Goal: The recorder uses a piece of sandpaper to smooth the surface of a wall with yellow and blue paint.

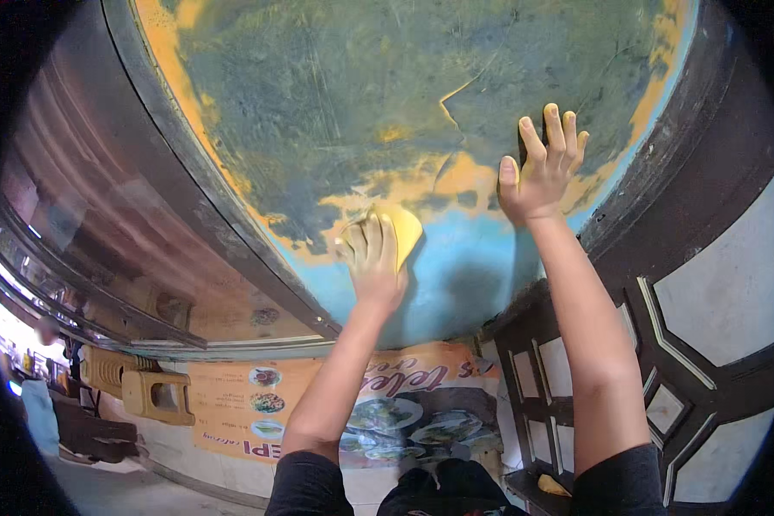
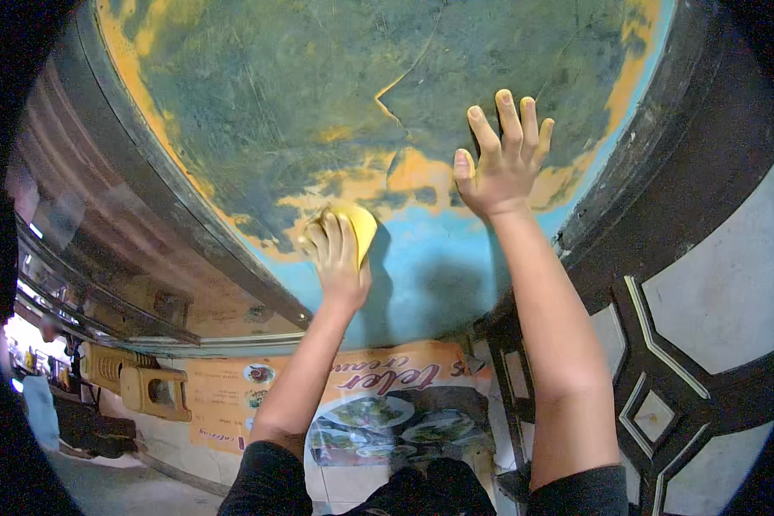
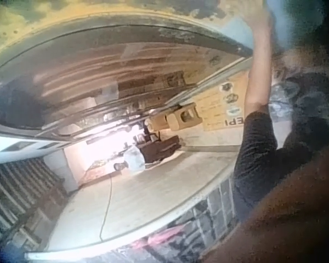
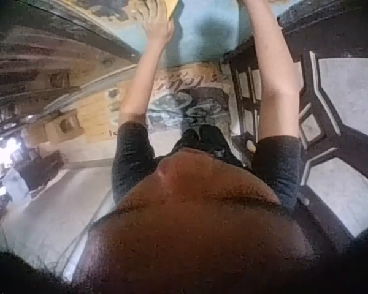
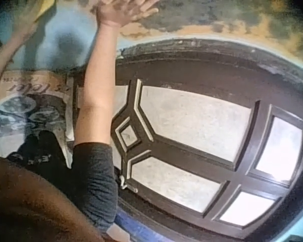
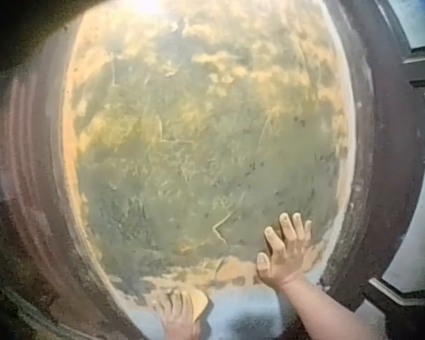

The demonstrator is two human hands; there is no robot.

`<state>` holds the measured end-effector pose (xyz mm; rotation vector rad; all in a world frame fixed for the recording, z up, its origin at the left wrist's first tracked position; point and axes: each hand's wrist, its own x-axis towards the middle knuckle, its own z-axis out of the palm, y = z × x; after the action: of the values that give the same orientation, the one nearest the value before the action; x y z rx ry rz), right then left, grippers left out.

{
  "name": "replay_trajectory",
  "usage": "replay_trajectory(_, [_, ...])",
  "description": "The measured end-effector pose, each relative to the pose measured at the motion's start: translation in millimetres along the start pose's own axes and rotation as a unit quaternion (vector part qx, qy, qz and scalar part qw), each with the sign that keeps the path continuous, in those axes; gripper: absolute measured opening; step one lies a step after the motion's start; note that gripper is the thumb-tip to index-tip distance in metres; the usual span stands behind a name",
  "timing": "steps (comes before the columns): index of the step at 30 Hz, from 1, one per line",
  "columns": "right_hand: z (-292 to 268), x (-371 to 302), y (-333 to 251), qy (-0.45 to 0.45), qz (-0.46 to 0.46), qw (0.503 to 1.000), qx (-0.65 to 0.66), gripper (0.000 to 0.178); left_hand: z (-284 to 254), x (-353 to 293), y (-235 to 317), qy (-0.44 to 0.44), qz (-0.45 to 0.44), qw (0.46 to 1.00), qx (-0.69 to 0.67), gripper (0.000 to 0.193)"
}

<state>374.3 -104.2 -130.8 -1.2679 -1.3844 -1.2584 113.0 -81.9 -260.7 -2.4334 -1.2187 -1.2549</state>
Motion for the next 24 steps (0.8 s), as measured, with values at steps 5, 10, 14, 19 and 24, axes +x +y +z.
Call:
replay_trajectory(5, [0.6, -1.6, -0.3, 0.001, -0.009, 1.0, -0.009, 0.052, 9.7, -0.5, -2.1, 0.03, -0.021, 0.999, 0.006, 0.077])
replay_trajectory(10, [1.7, -2.0, -5.8, -0.004, 0.003, 1.0, -0.002, 0.051, 36.1, -80.7, -20.6, -0.117, 0.0, 0.993, 0.022, 0.077])
replay_trajectory(14, [2.2, 0.0, -3.5, -0.002, 0.003, 1.0, -0.001, 0.05, 28.2, -31.9, -14.9, -0.01, -0.031, 0.999, -0.012, 0.072])
replay_trajectory(19, [4.0, 0.0, 1.7, 0.008, -0.008, 1.0, -0.014, 0.052, 16.0, -6.2, -9.9, 0.045, -0.03, 0.998, 0.009, 0.073])
replay_trajectory(24, [6.4, 1.3, 0.3, 0.017, -0.026, 0.999, -0.021, 0.053, 57.0, -88.7, -29.5, -0.096, -0.019, 0.995, 0.002, 0.077])
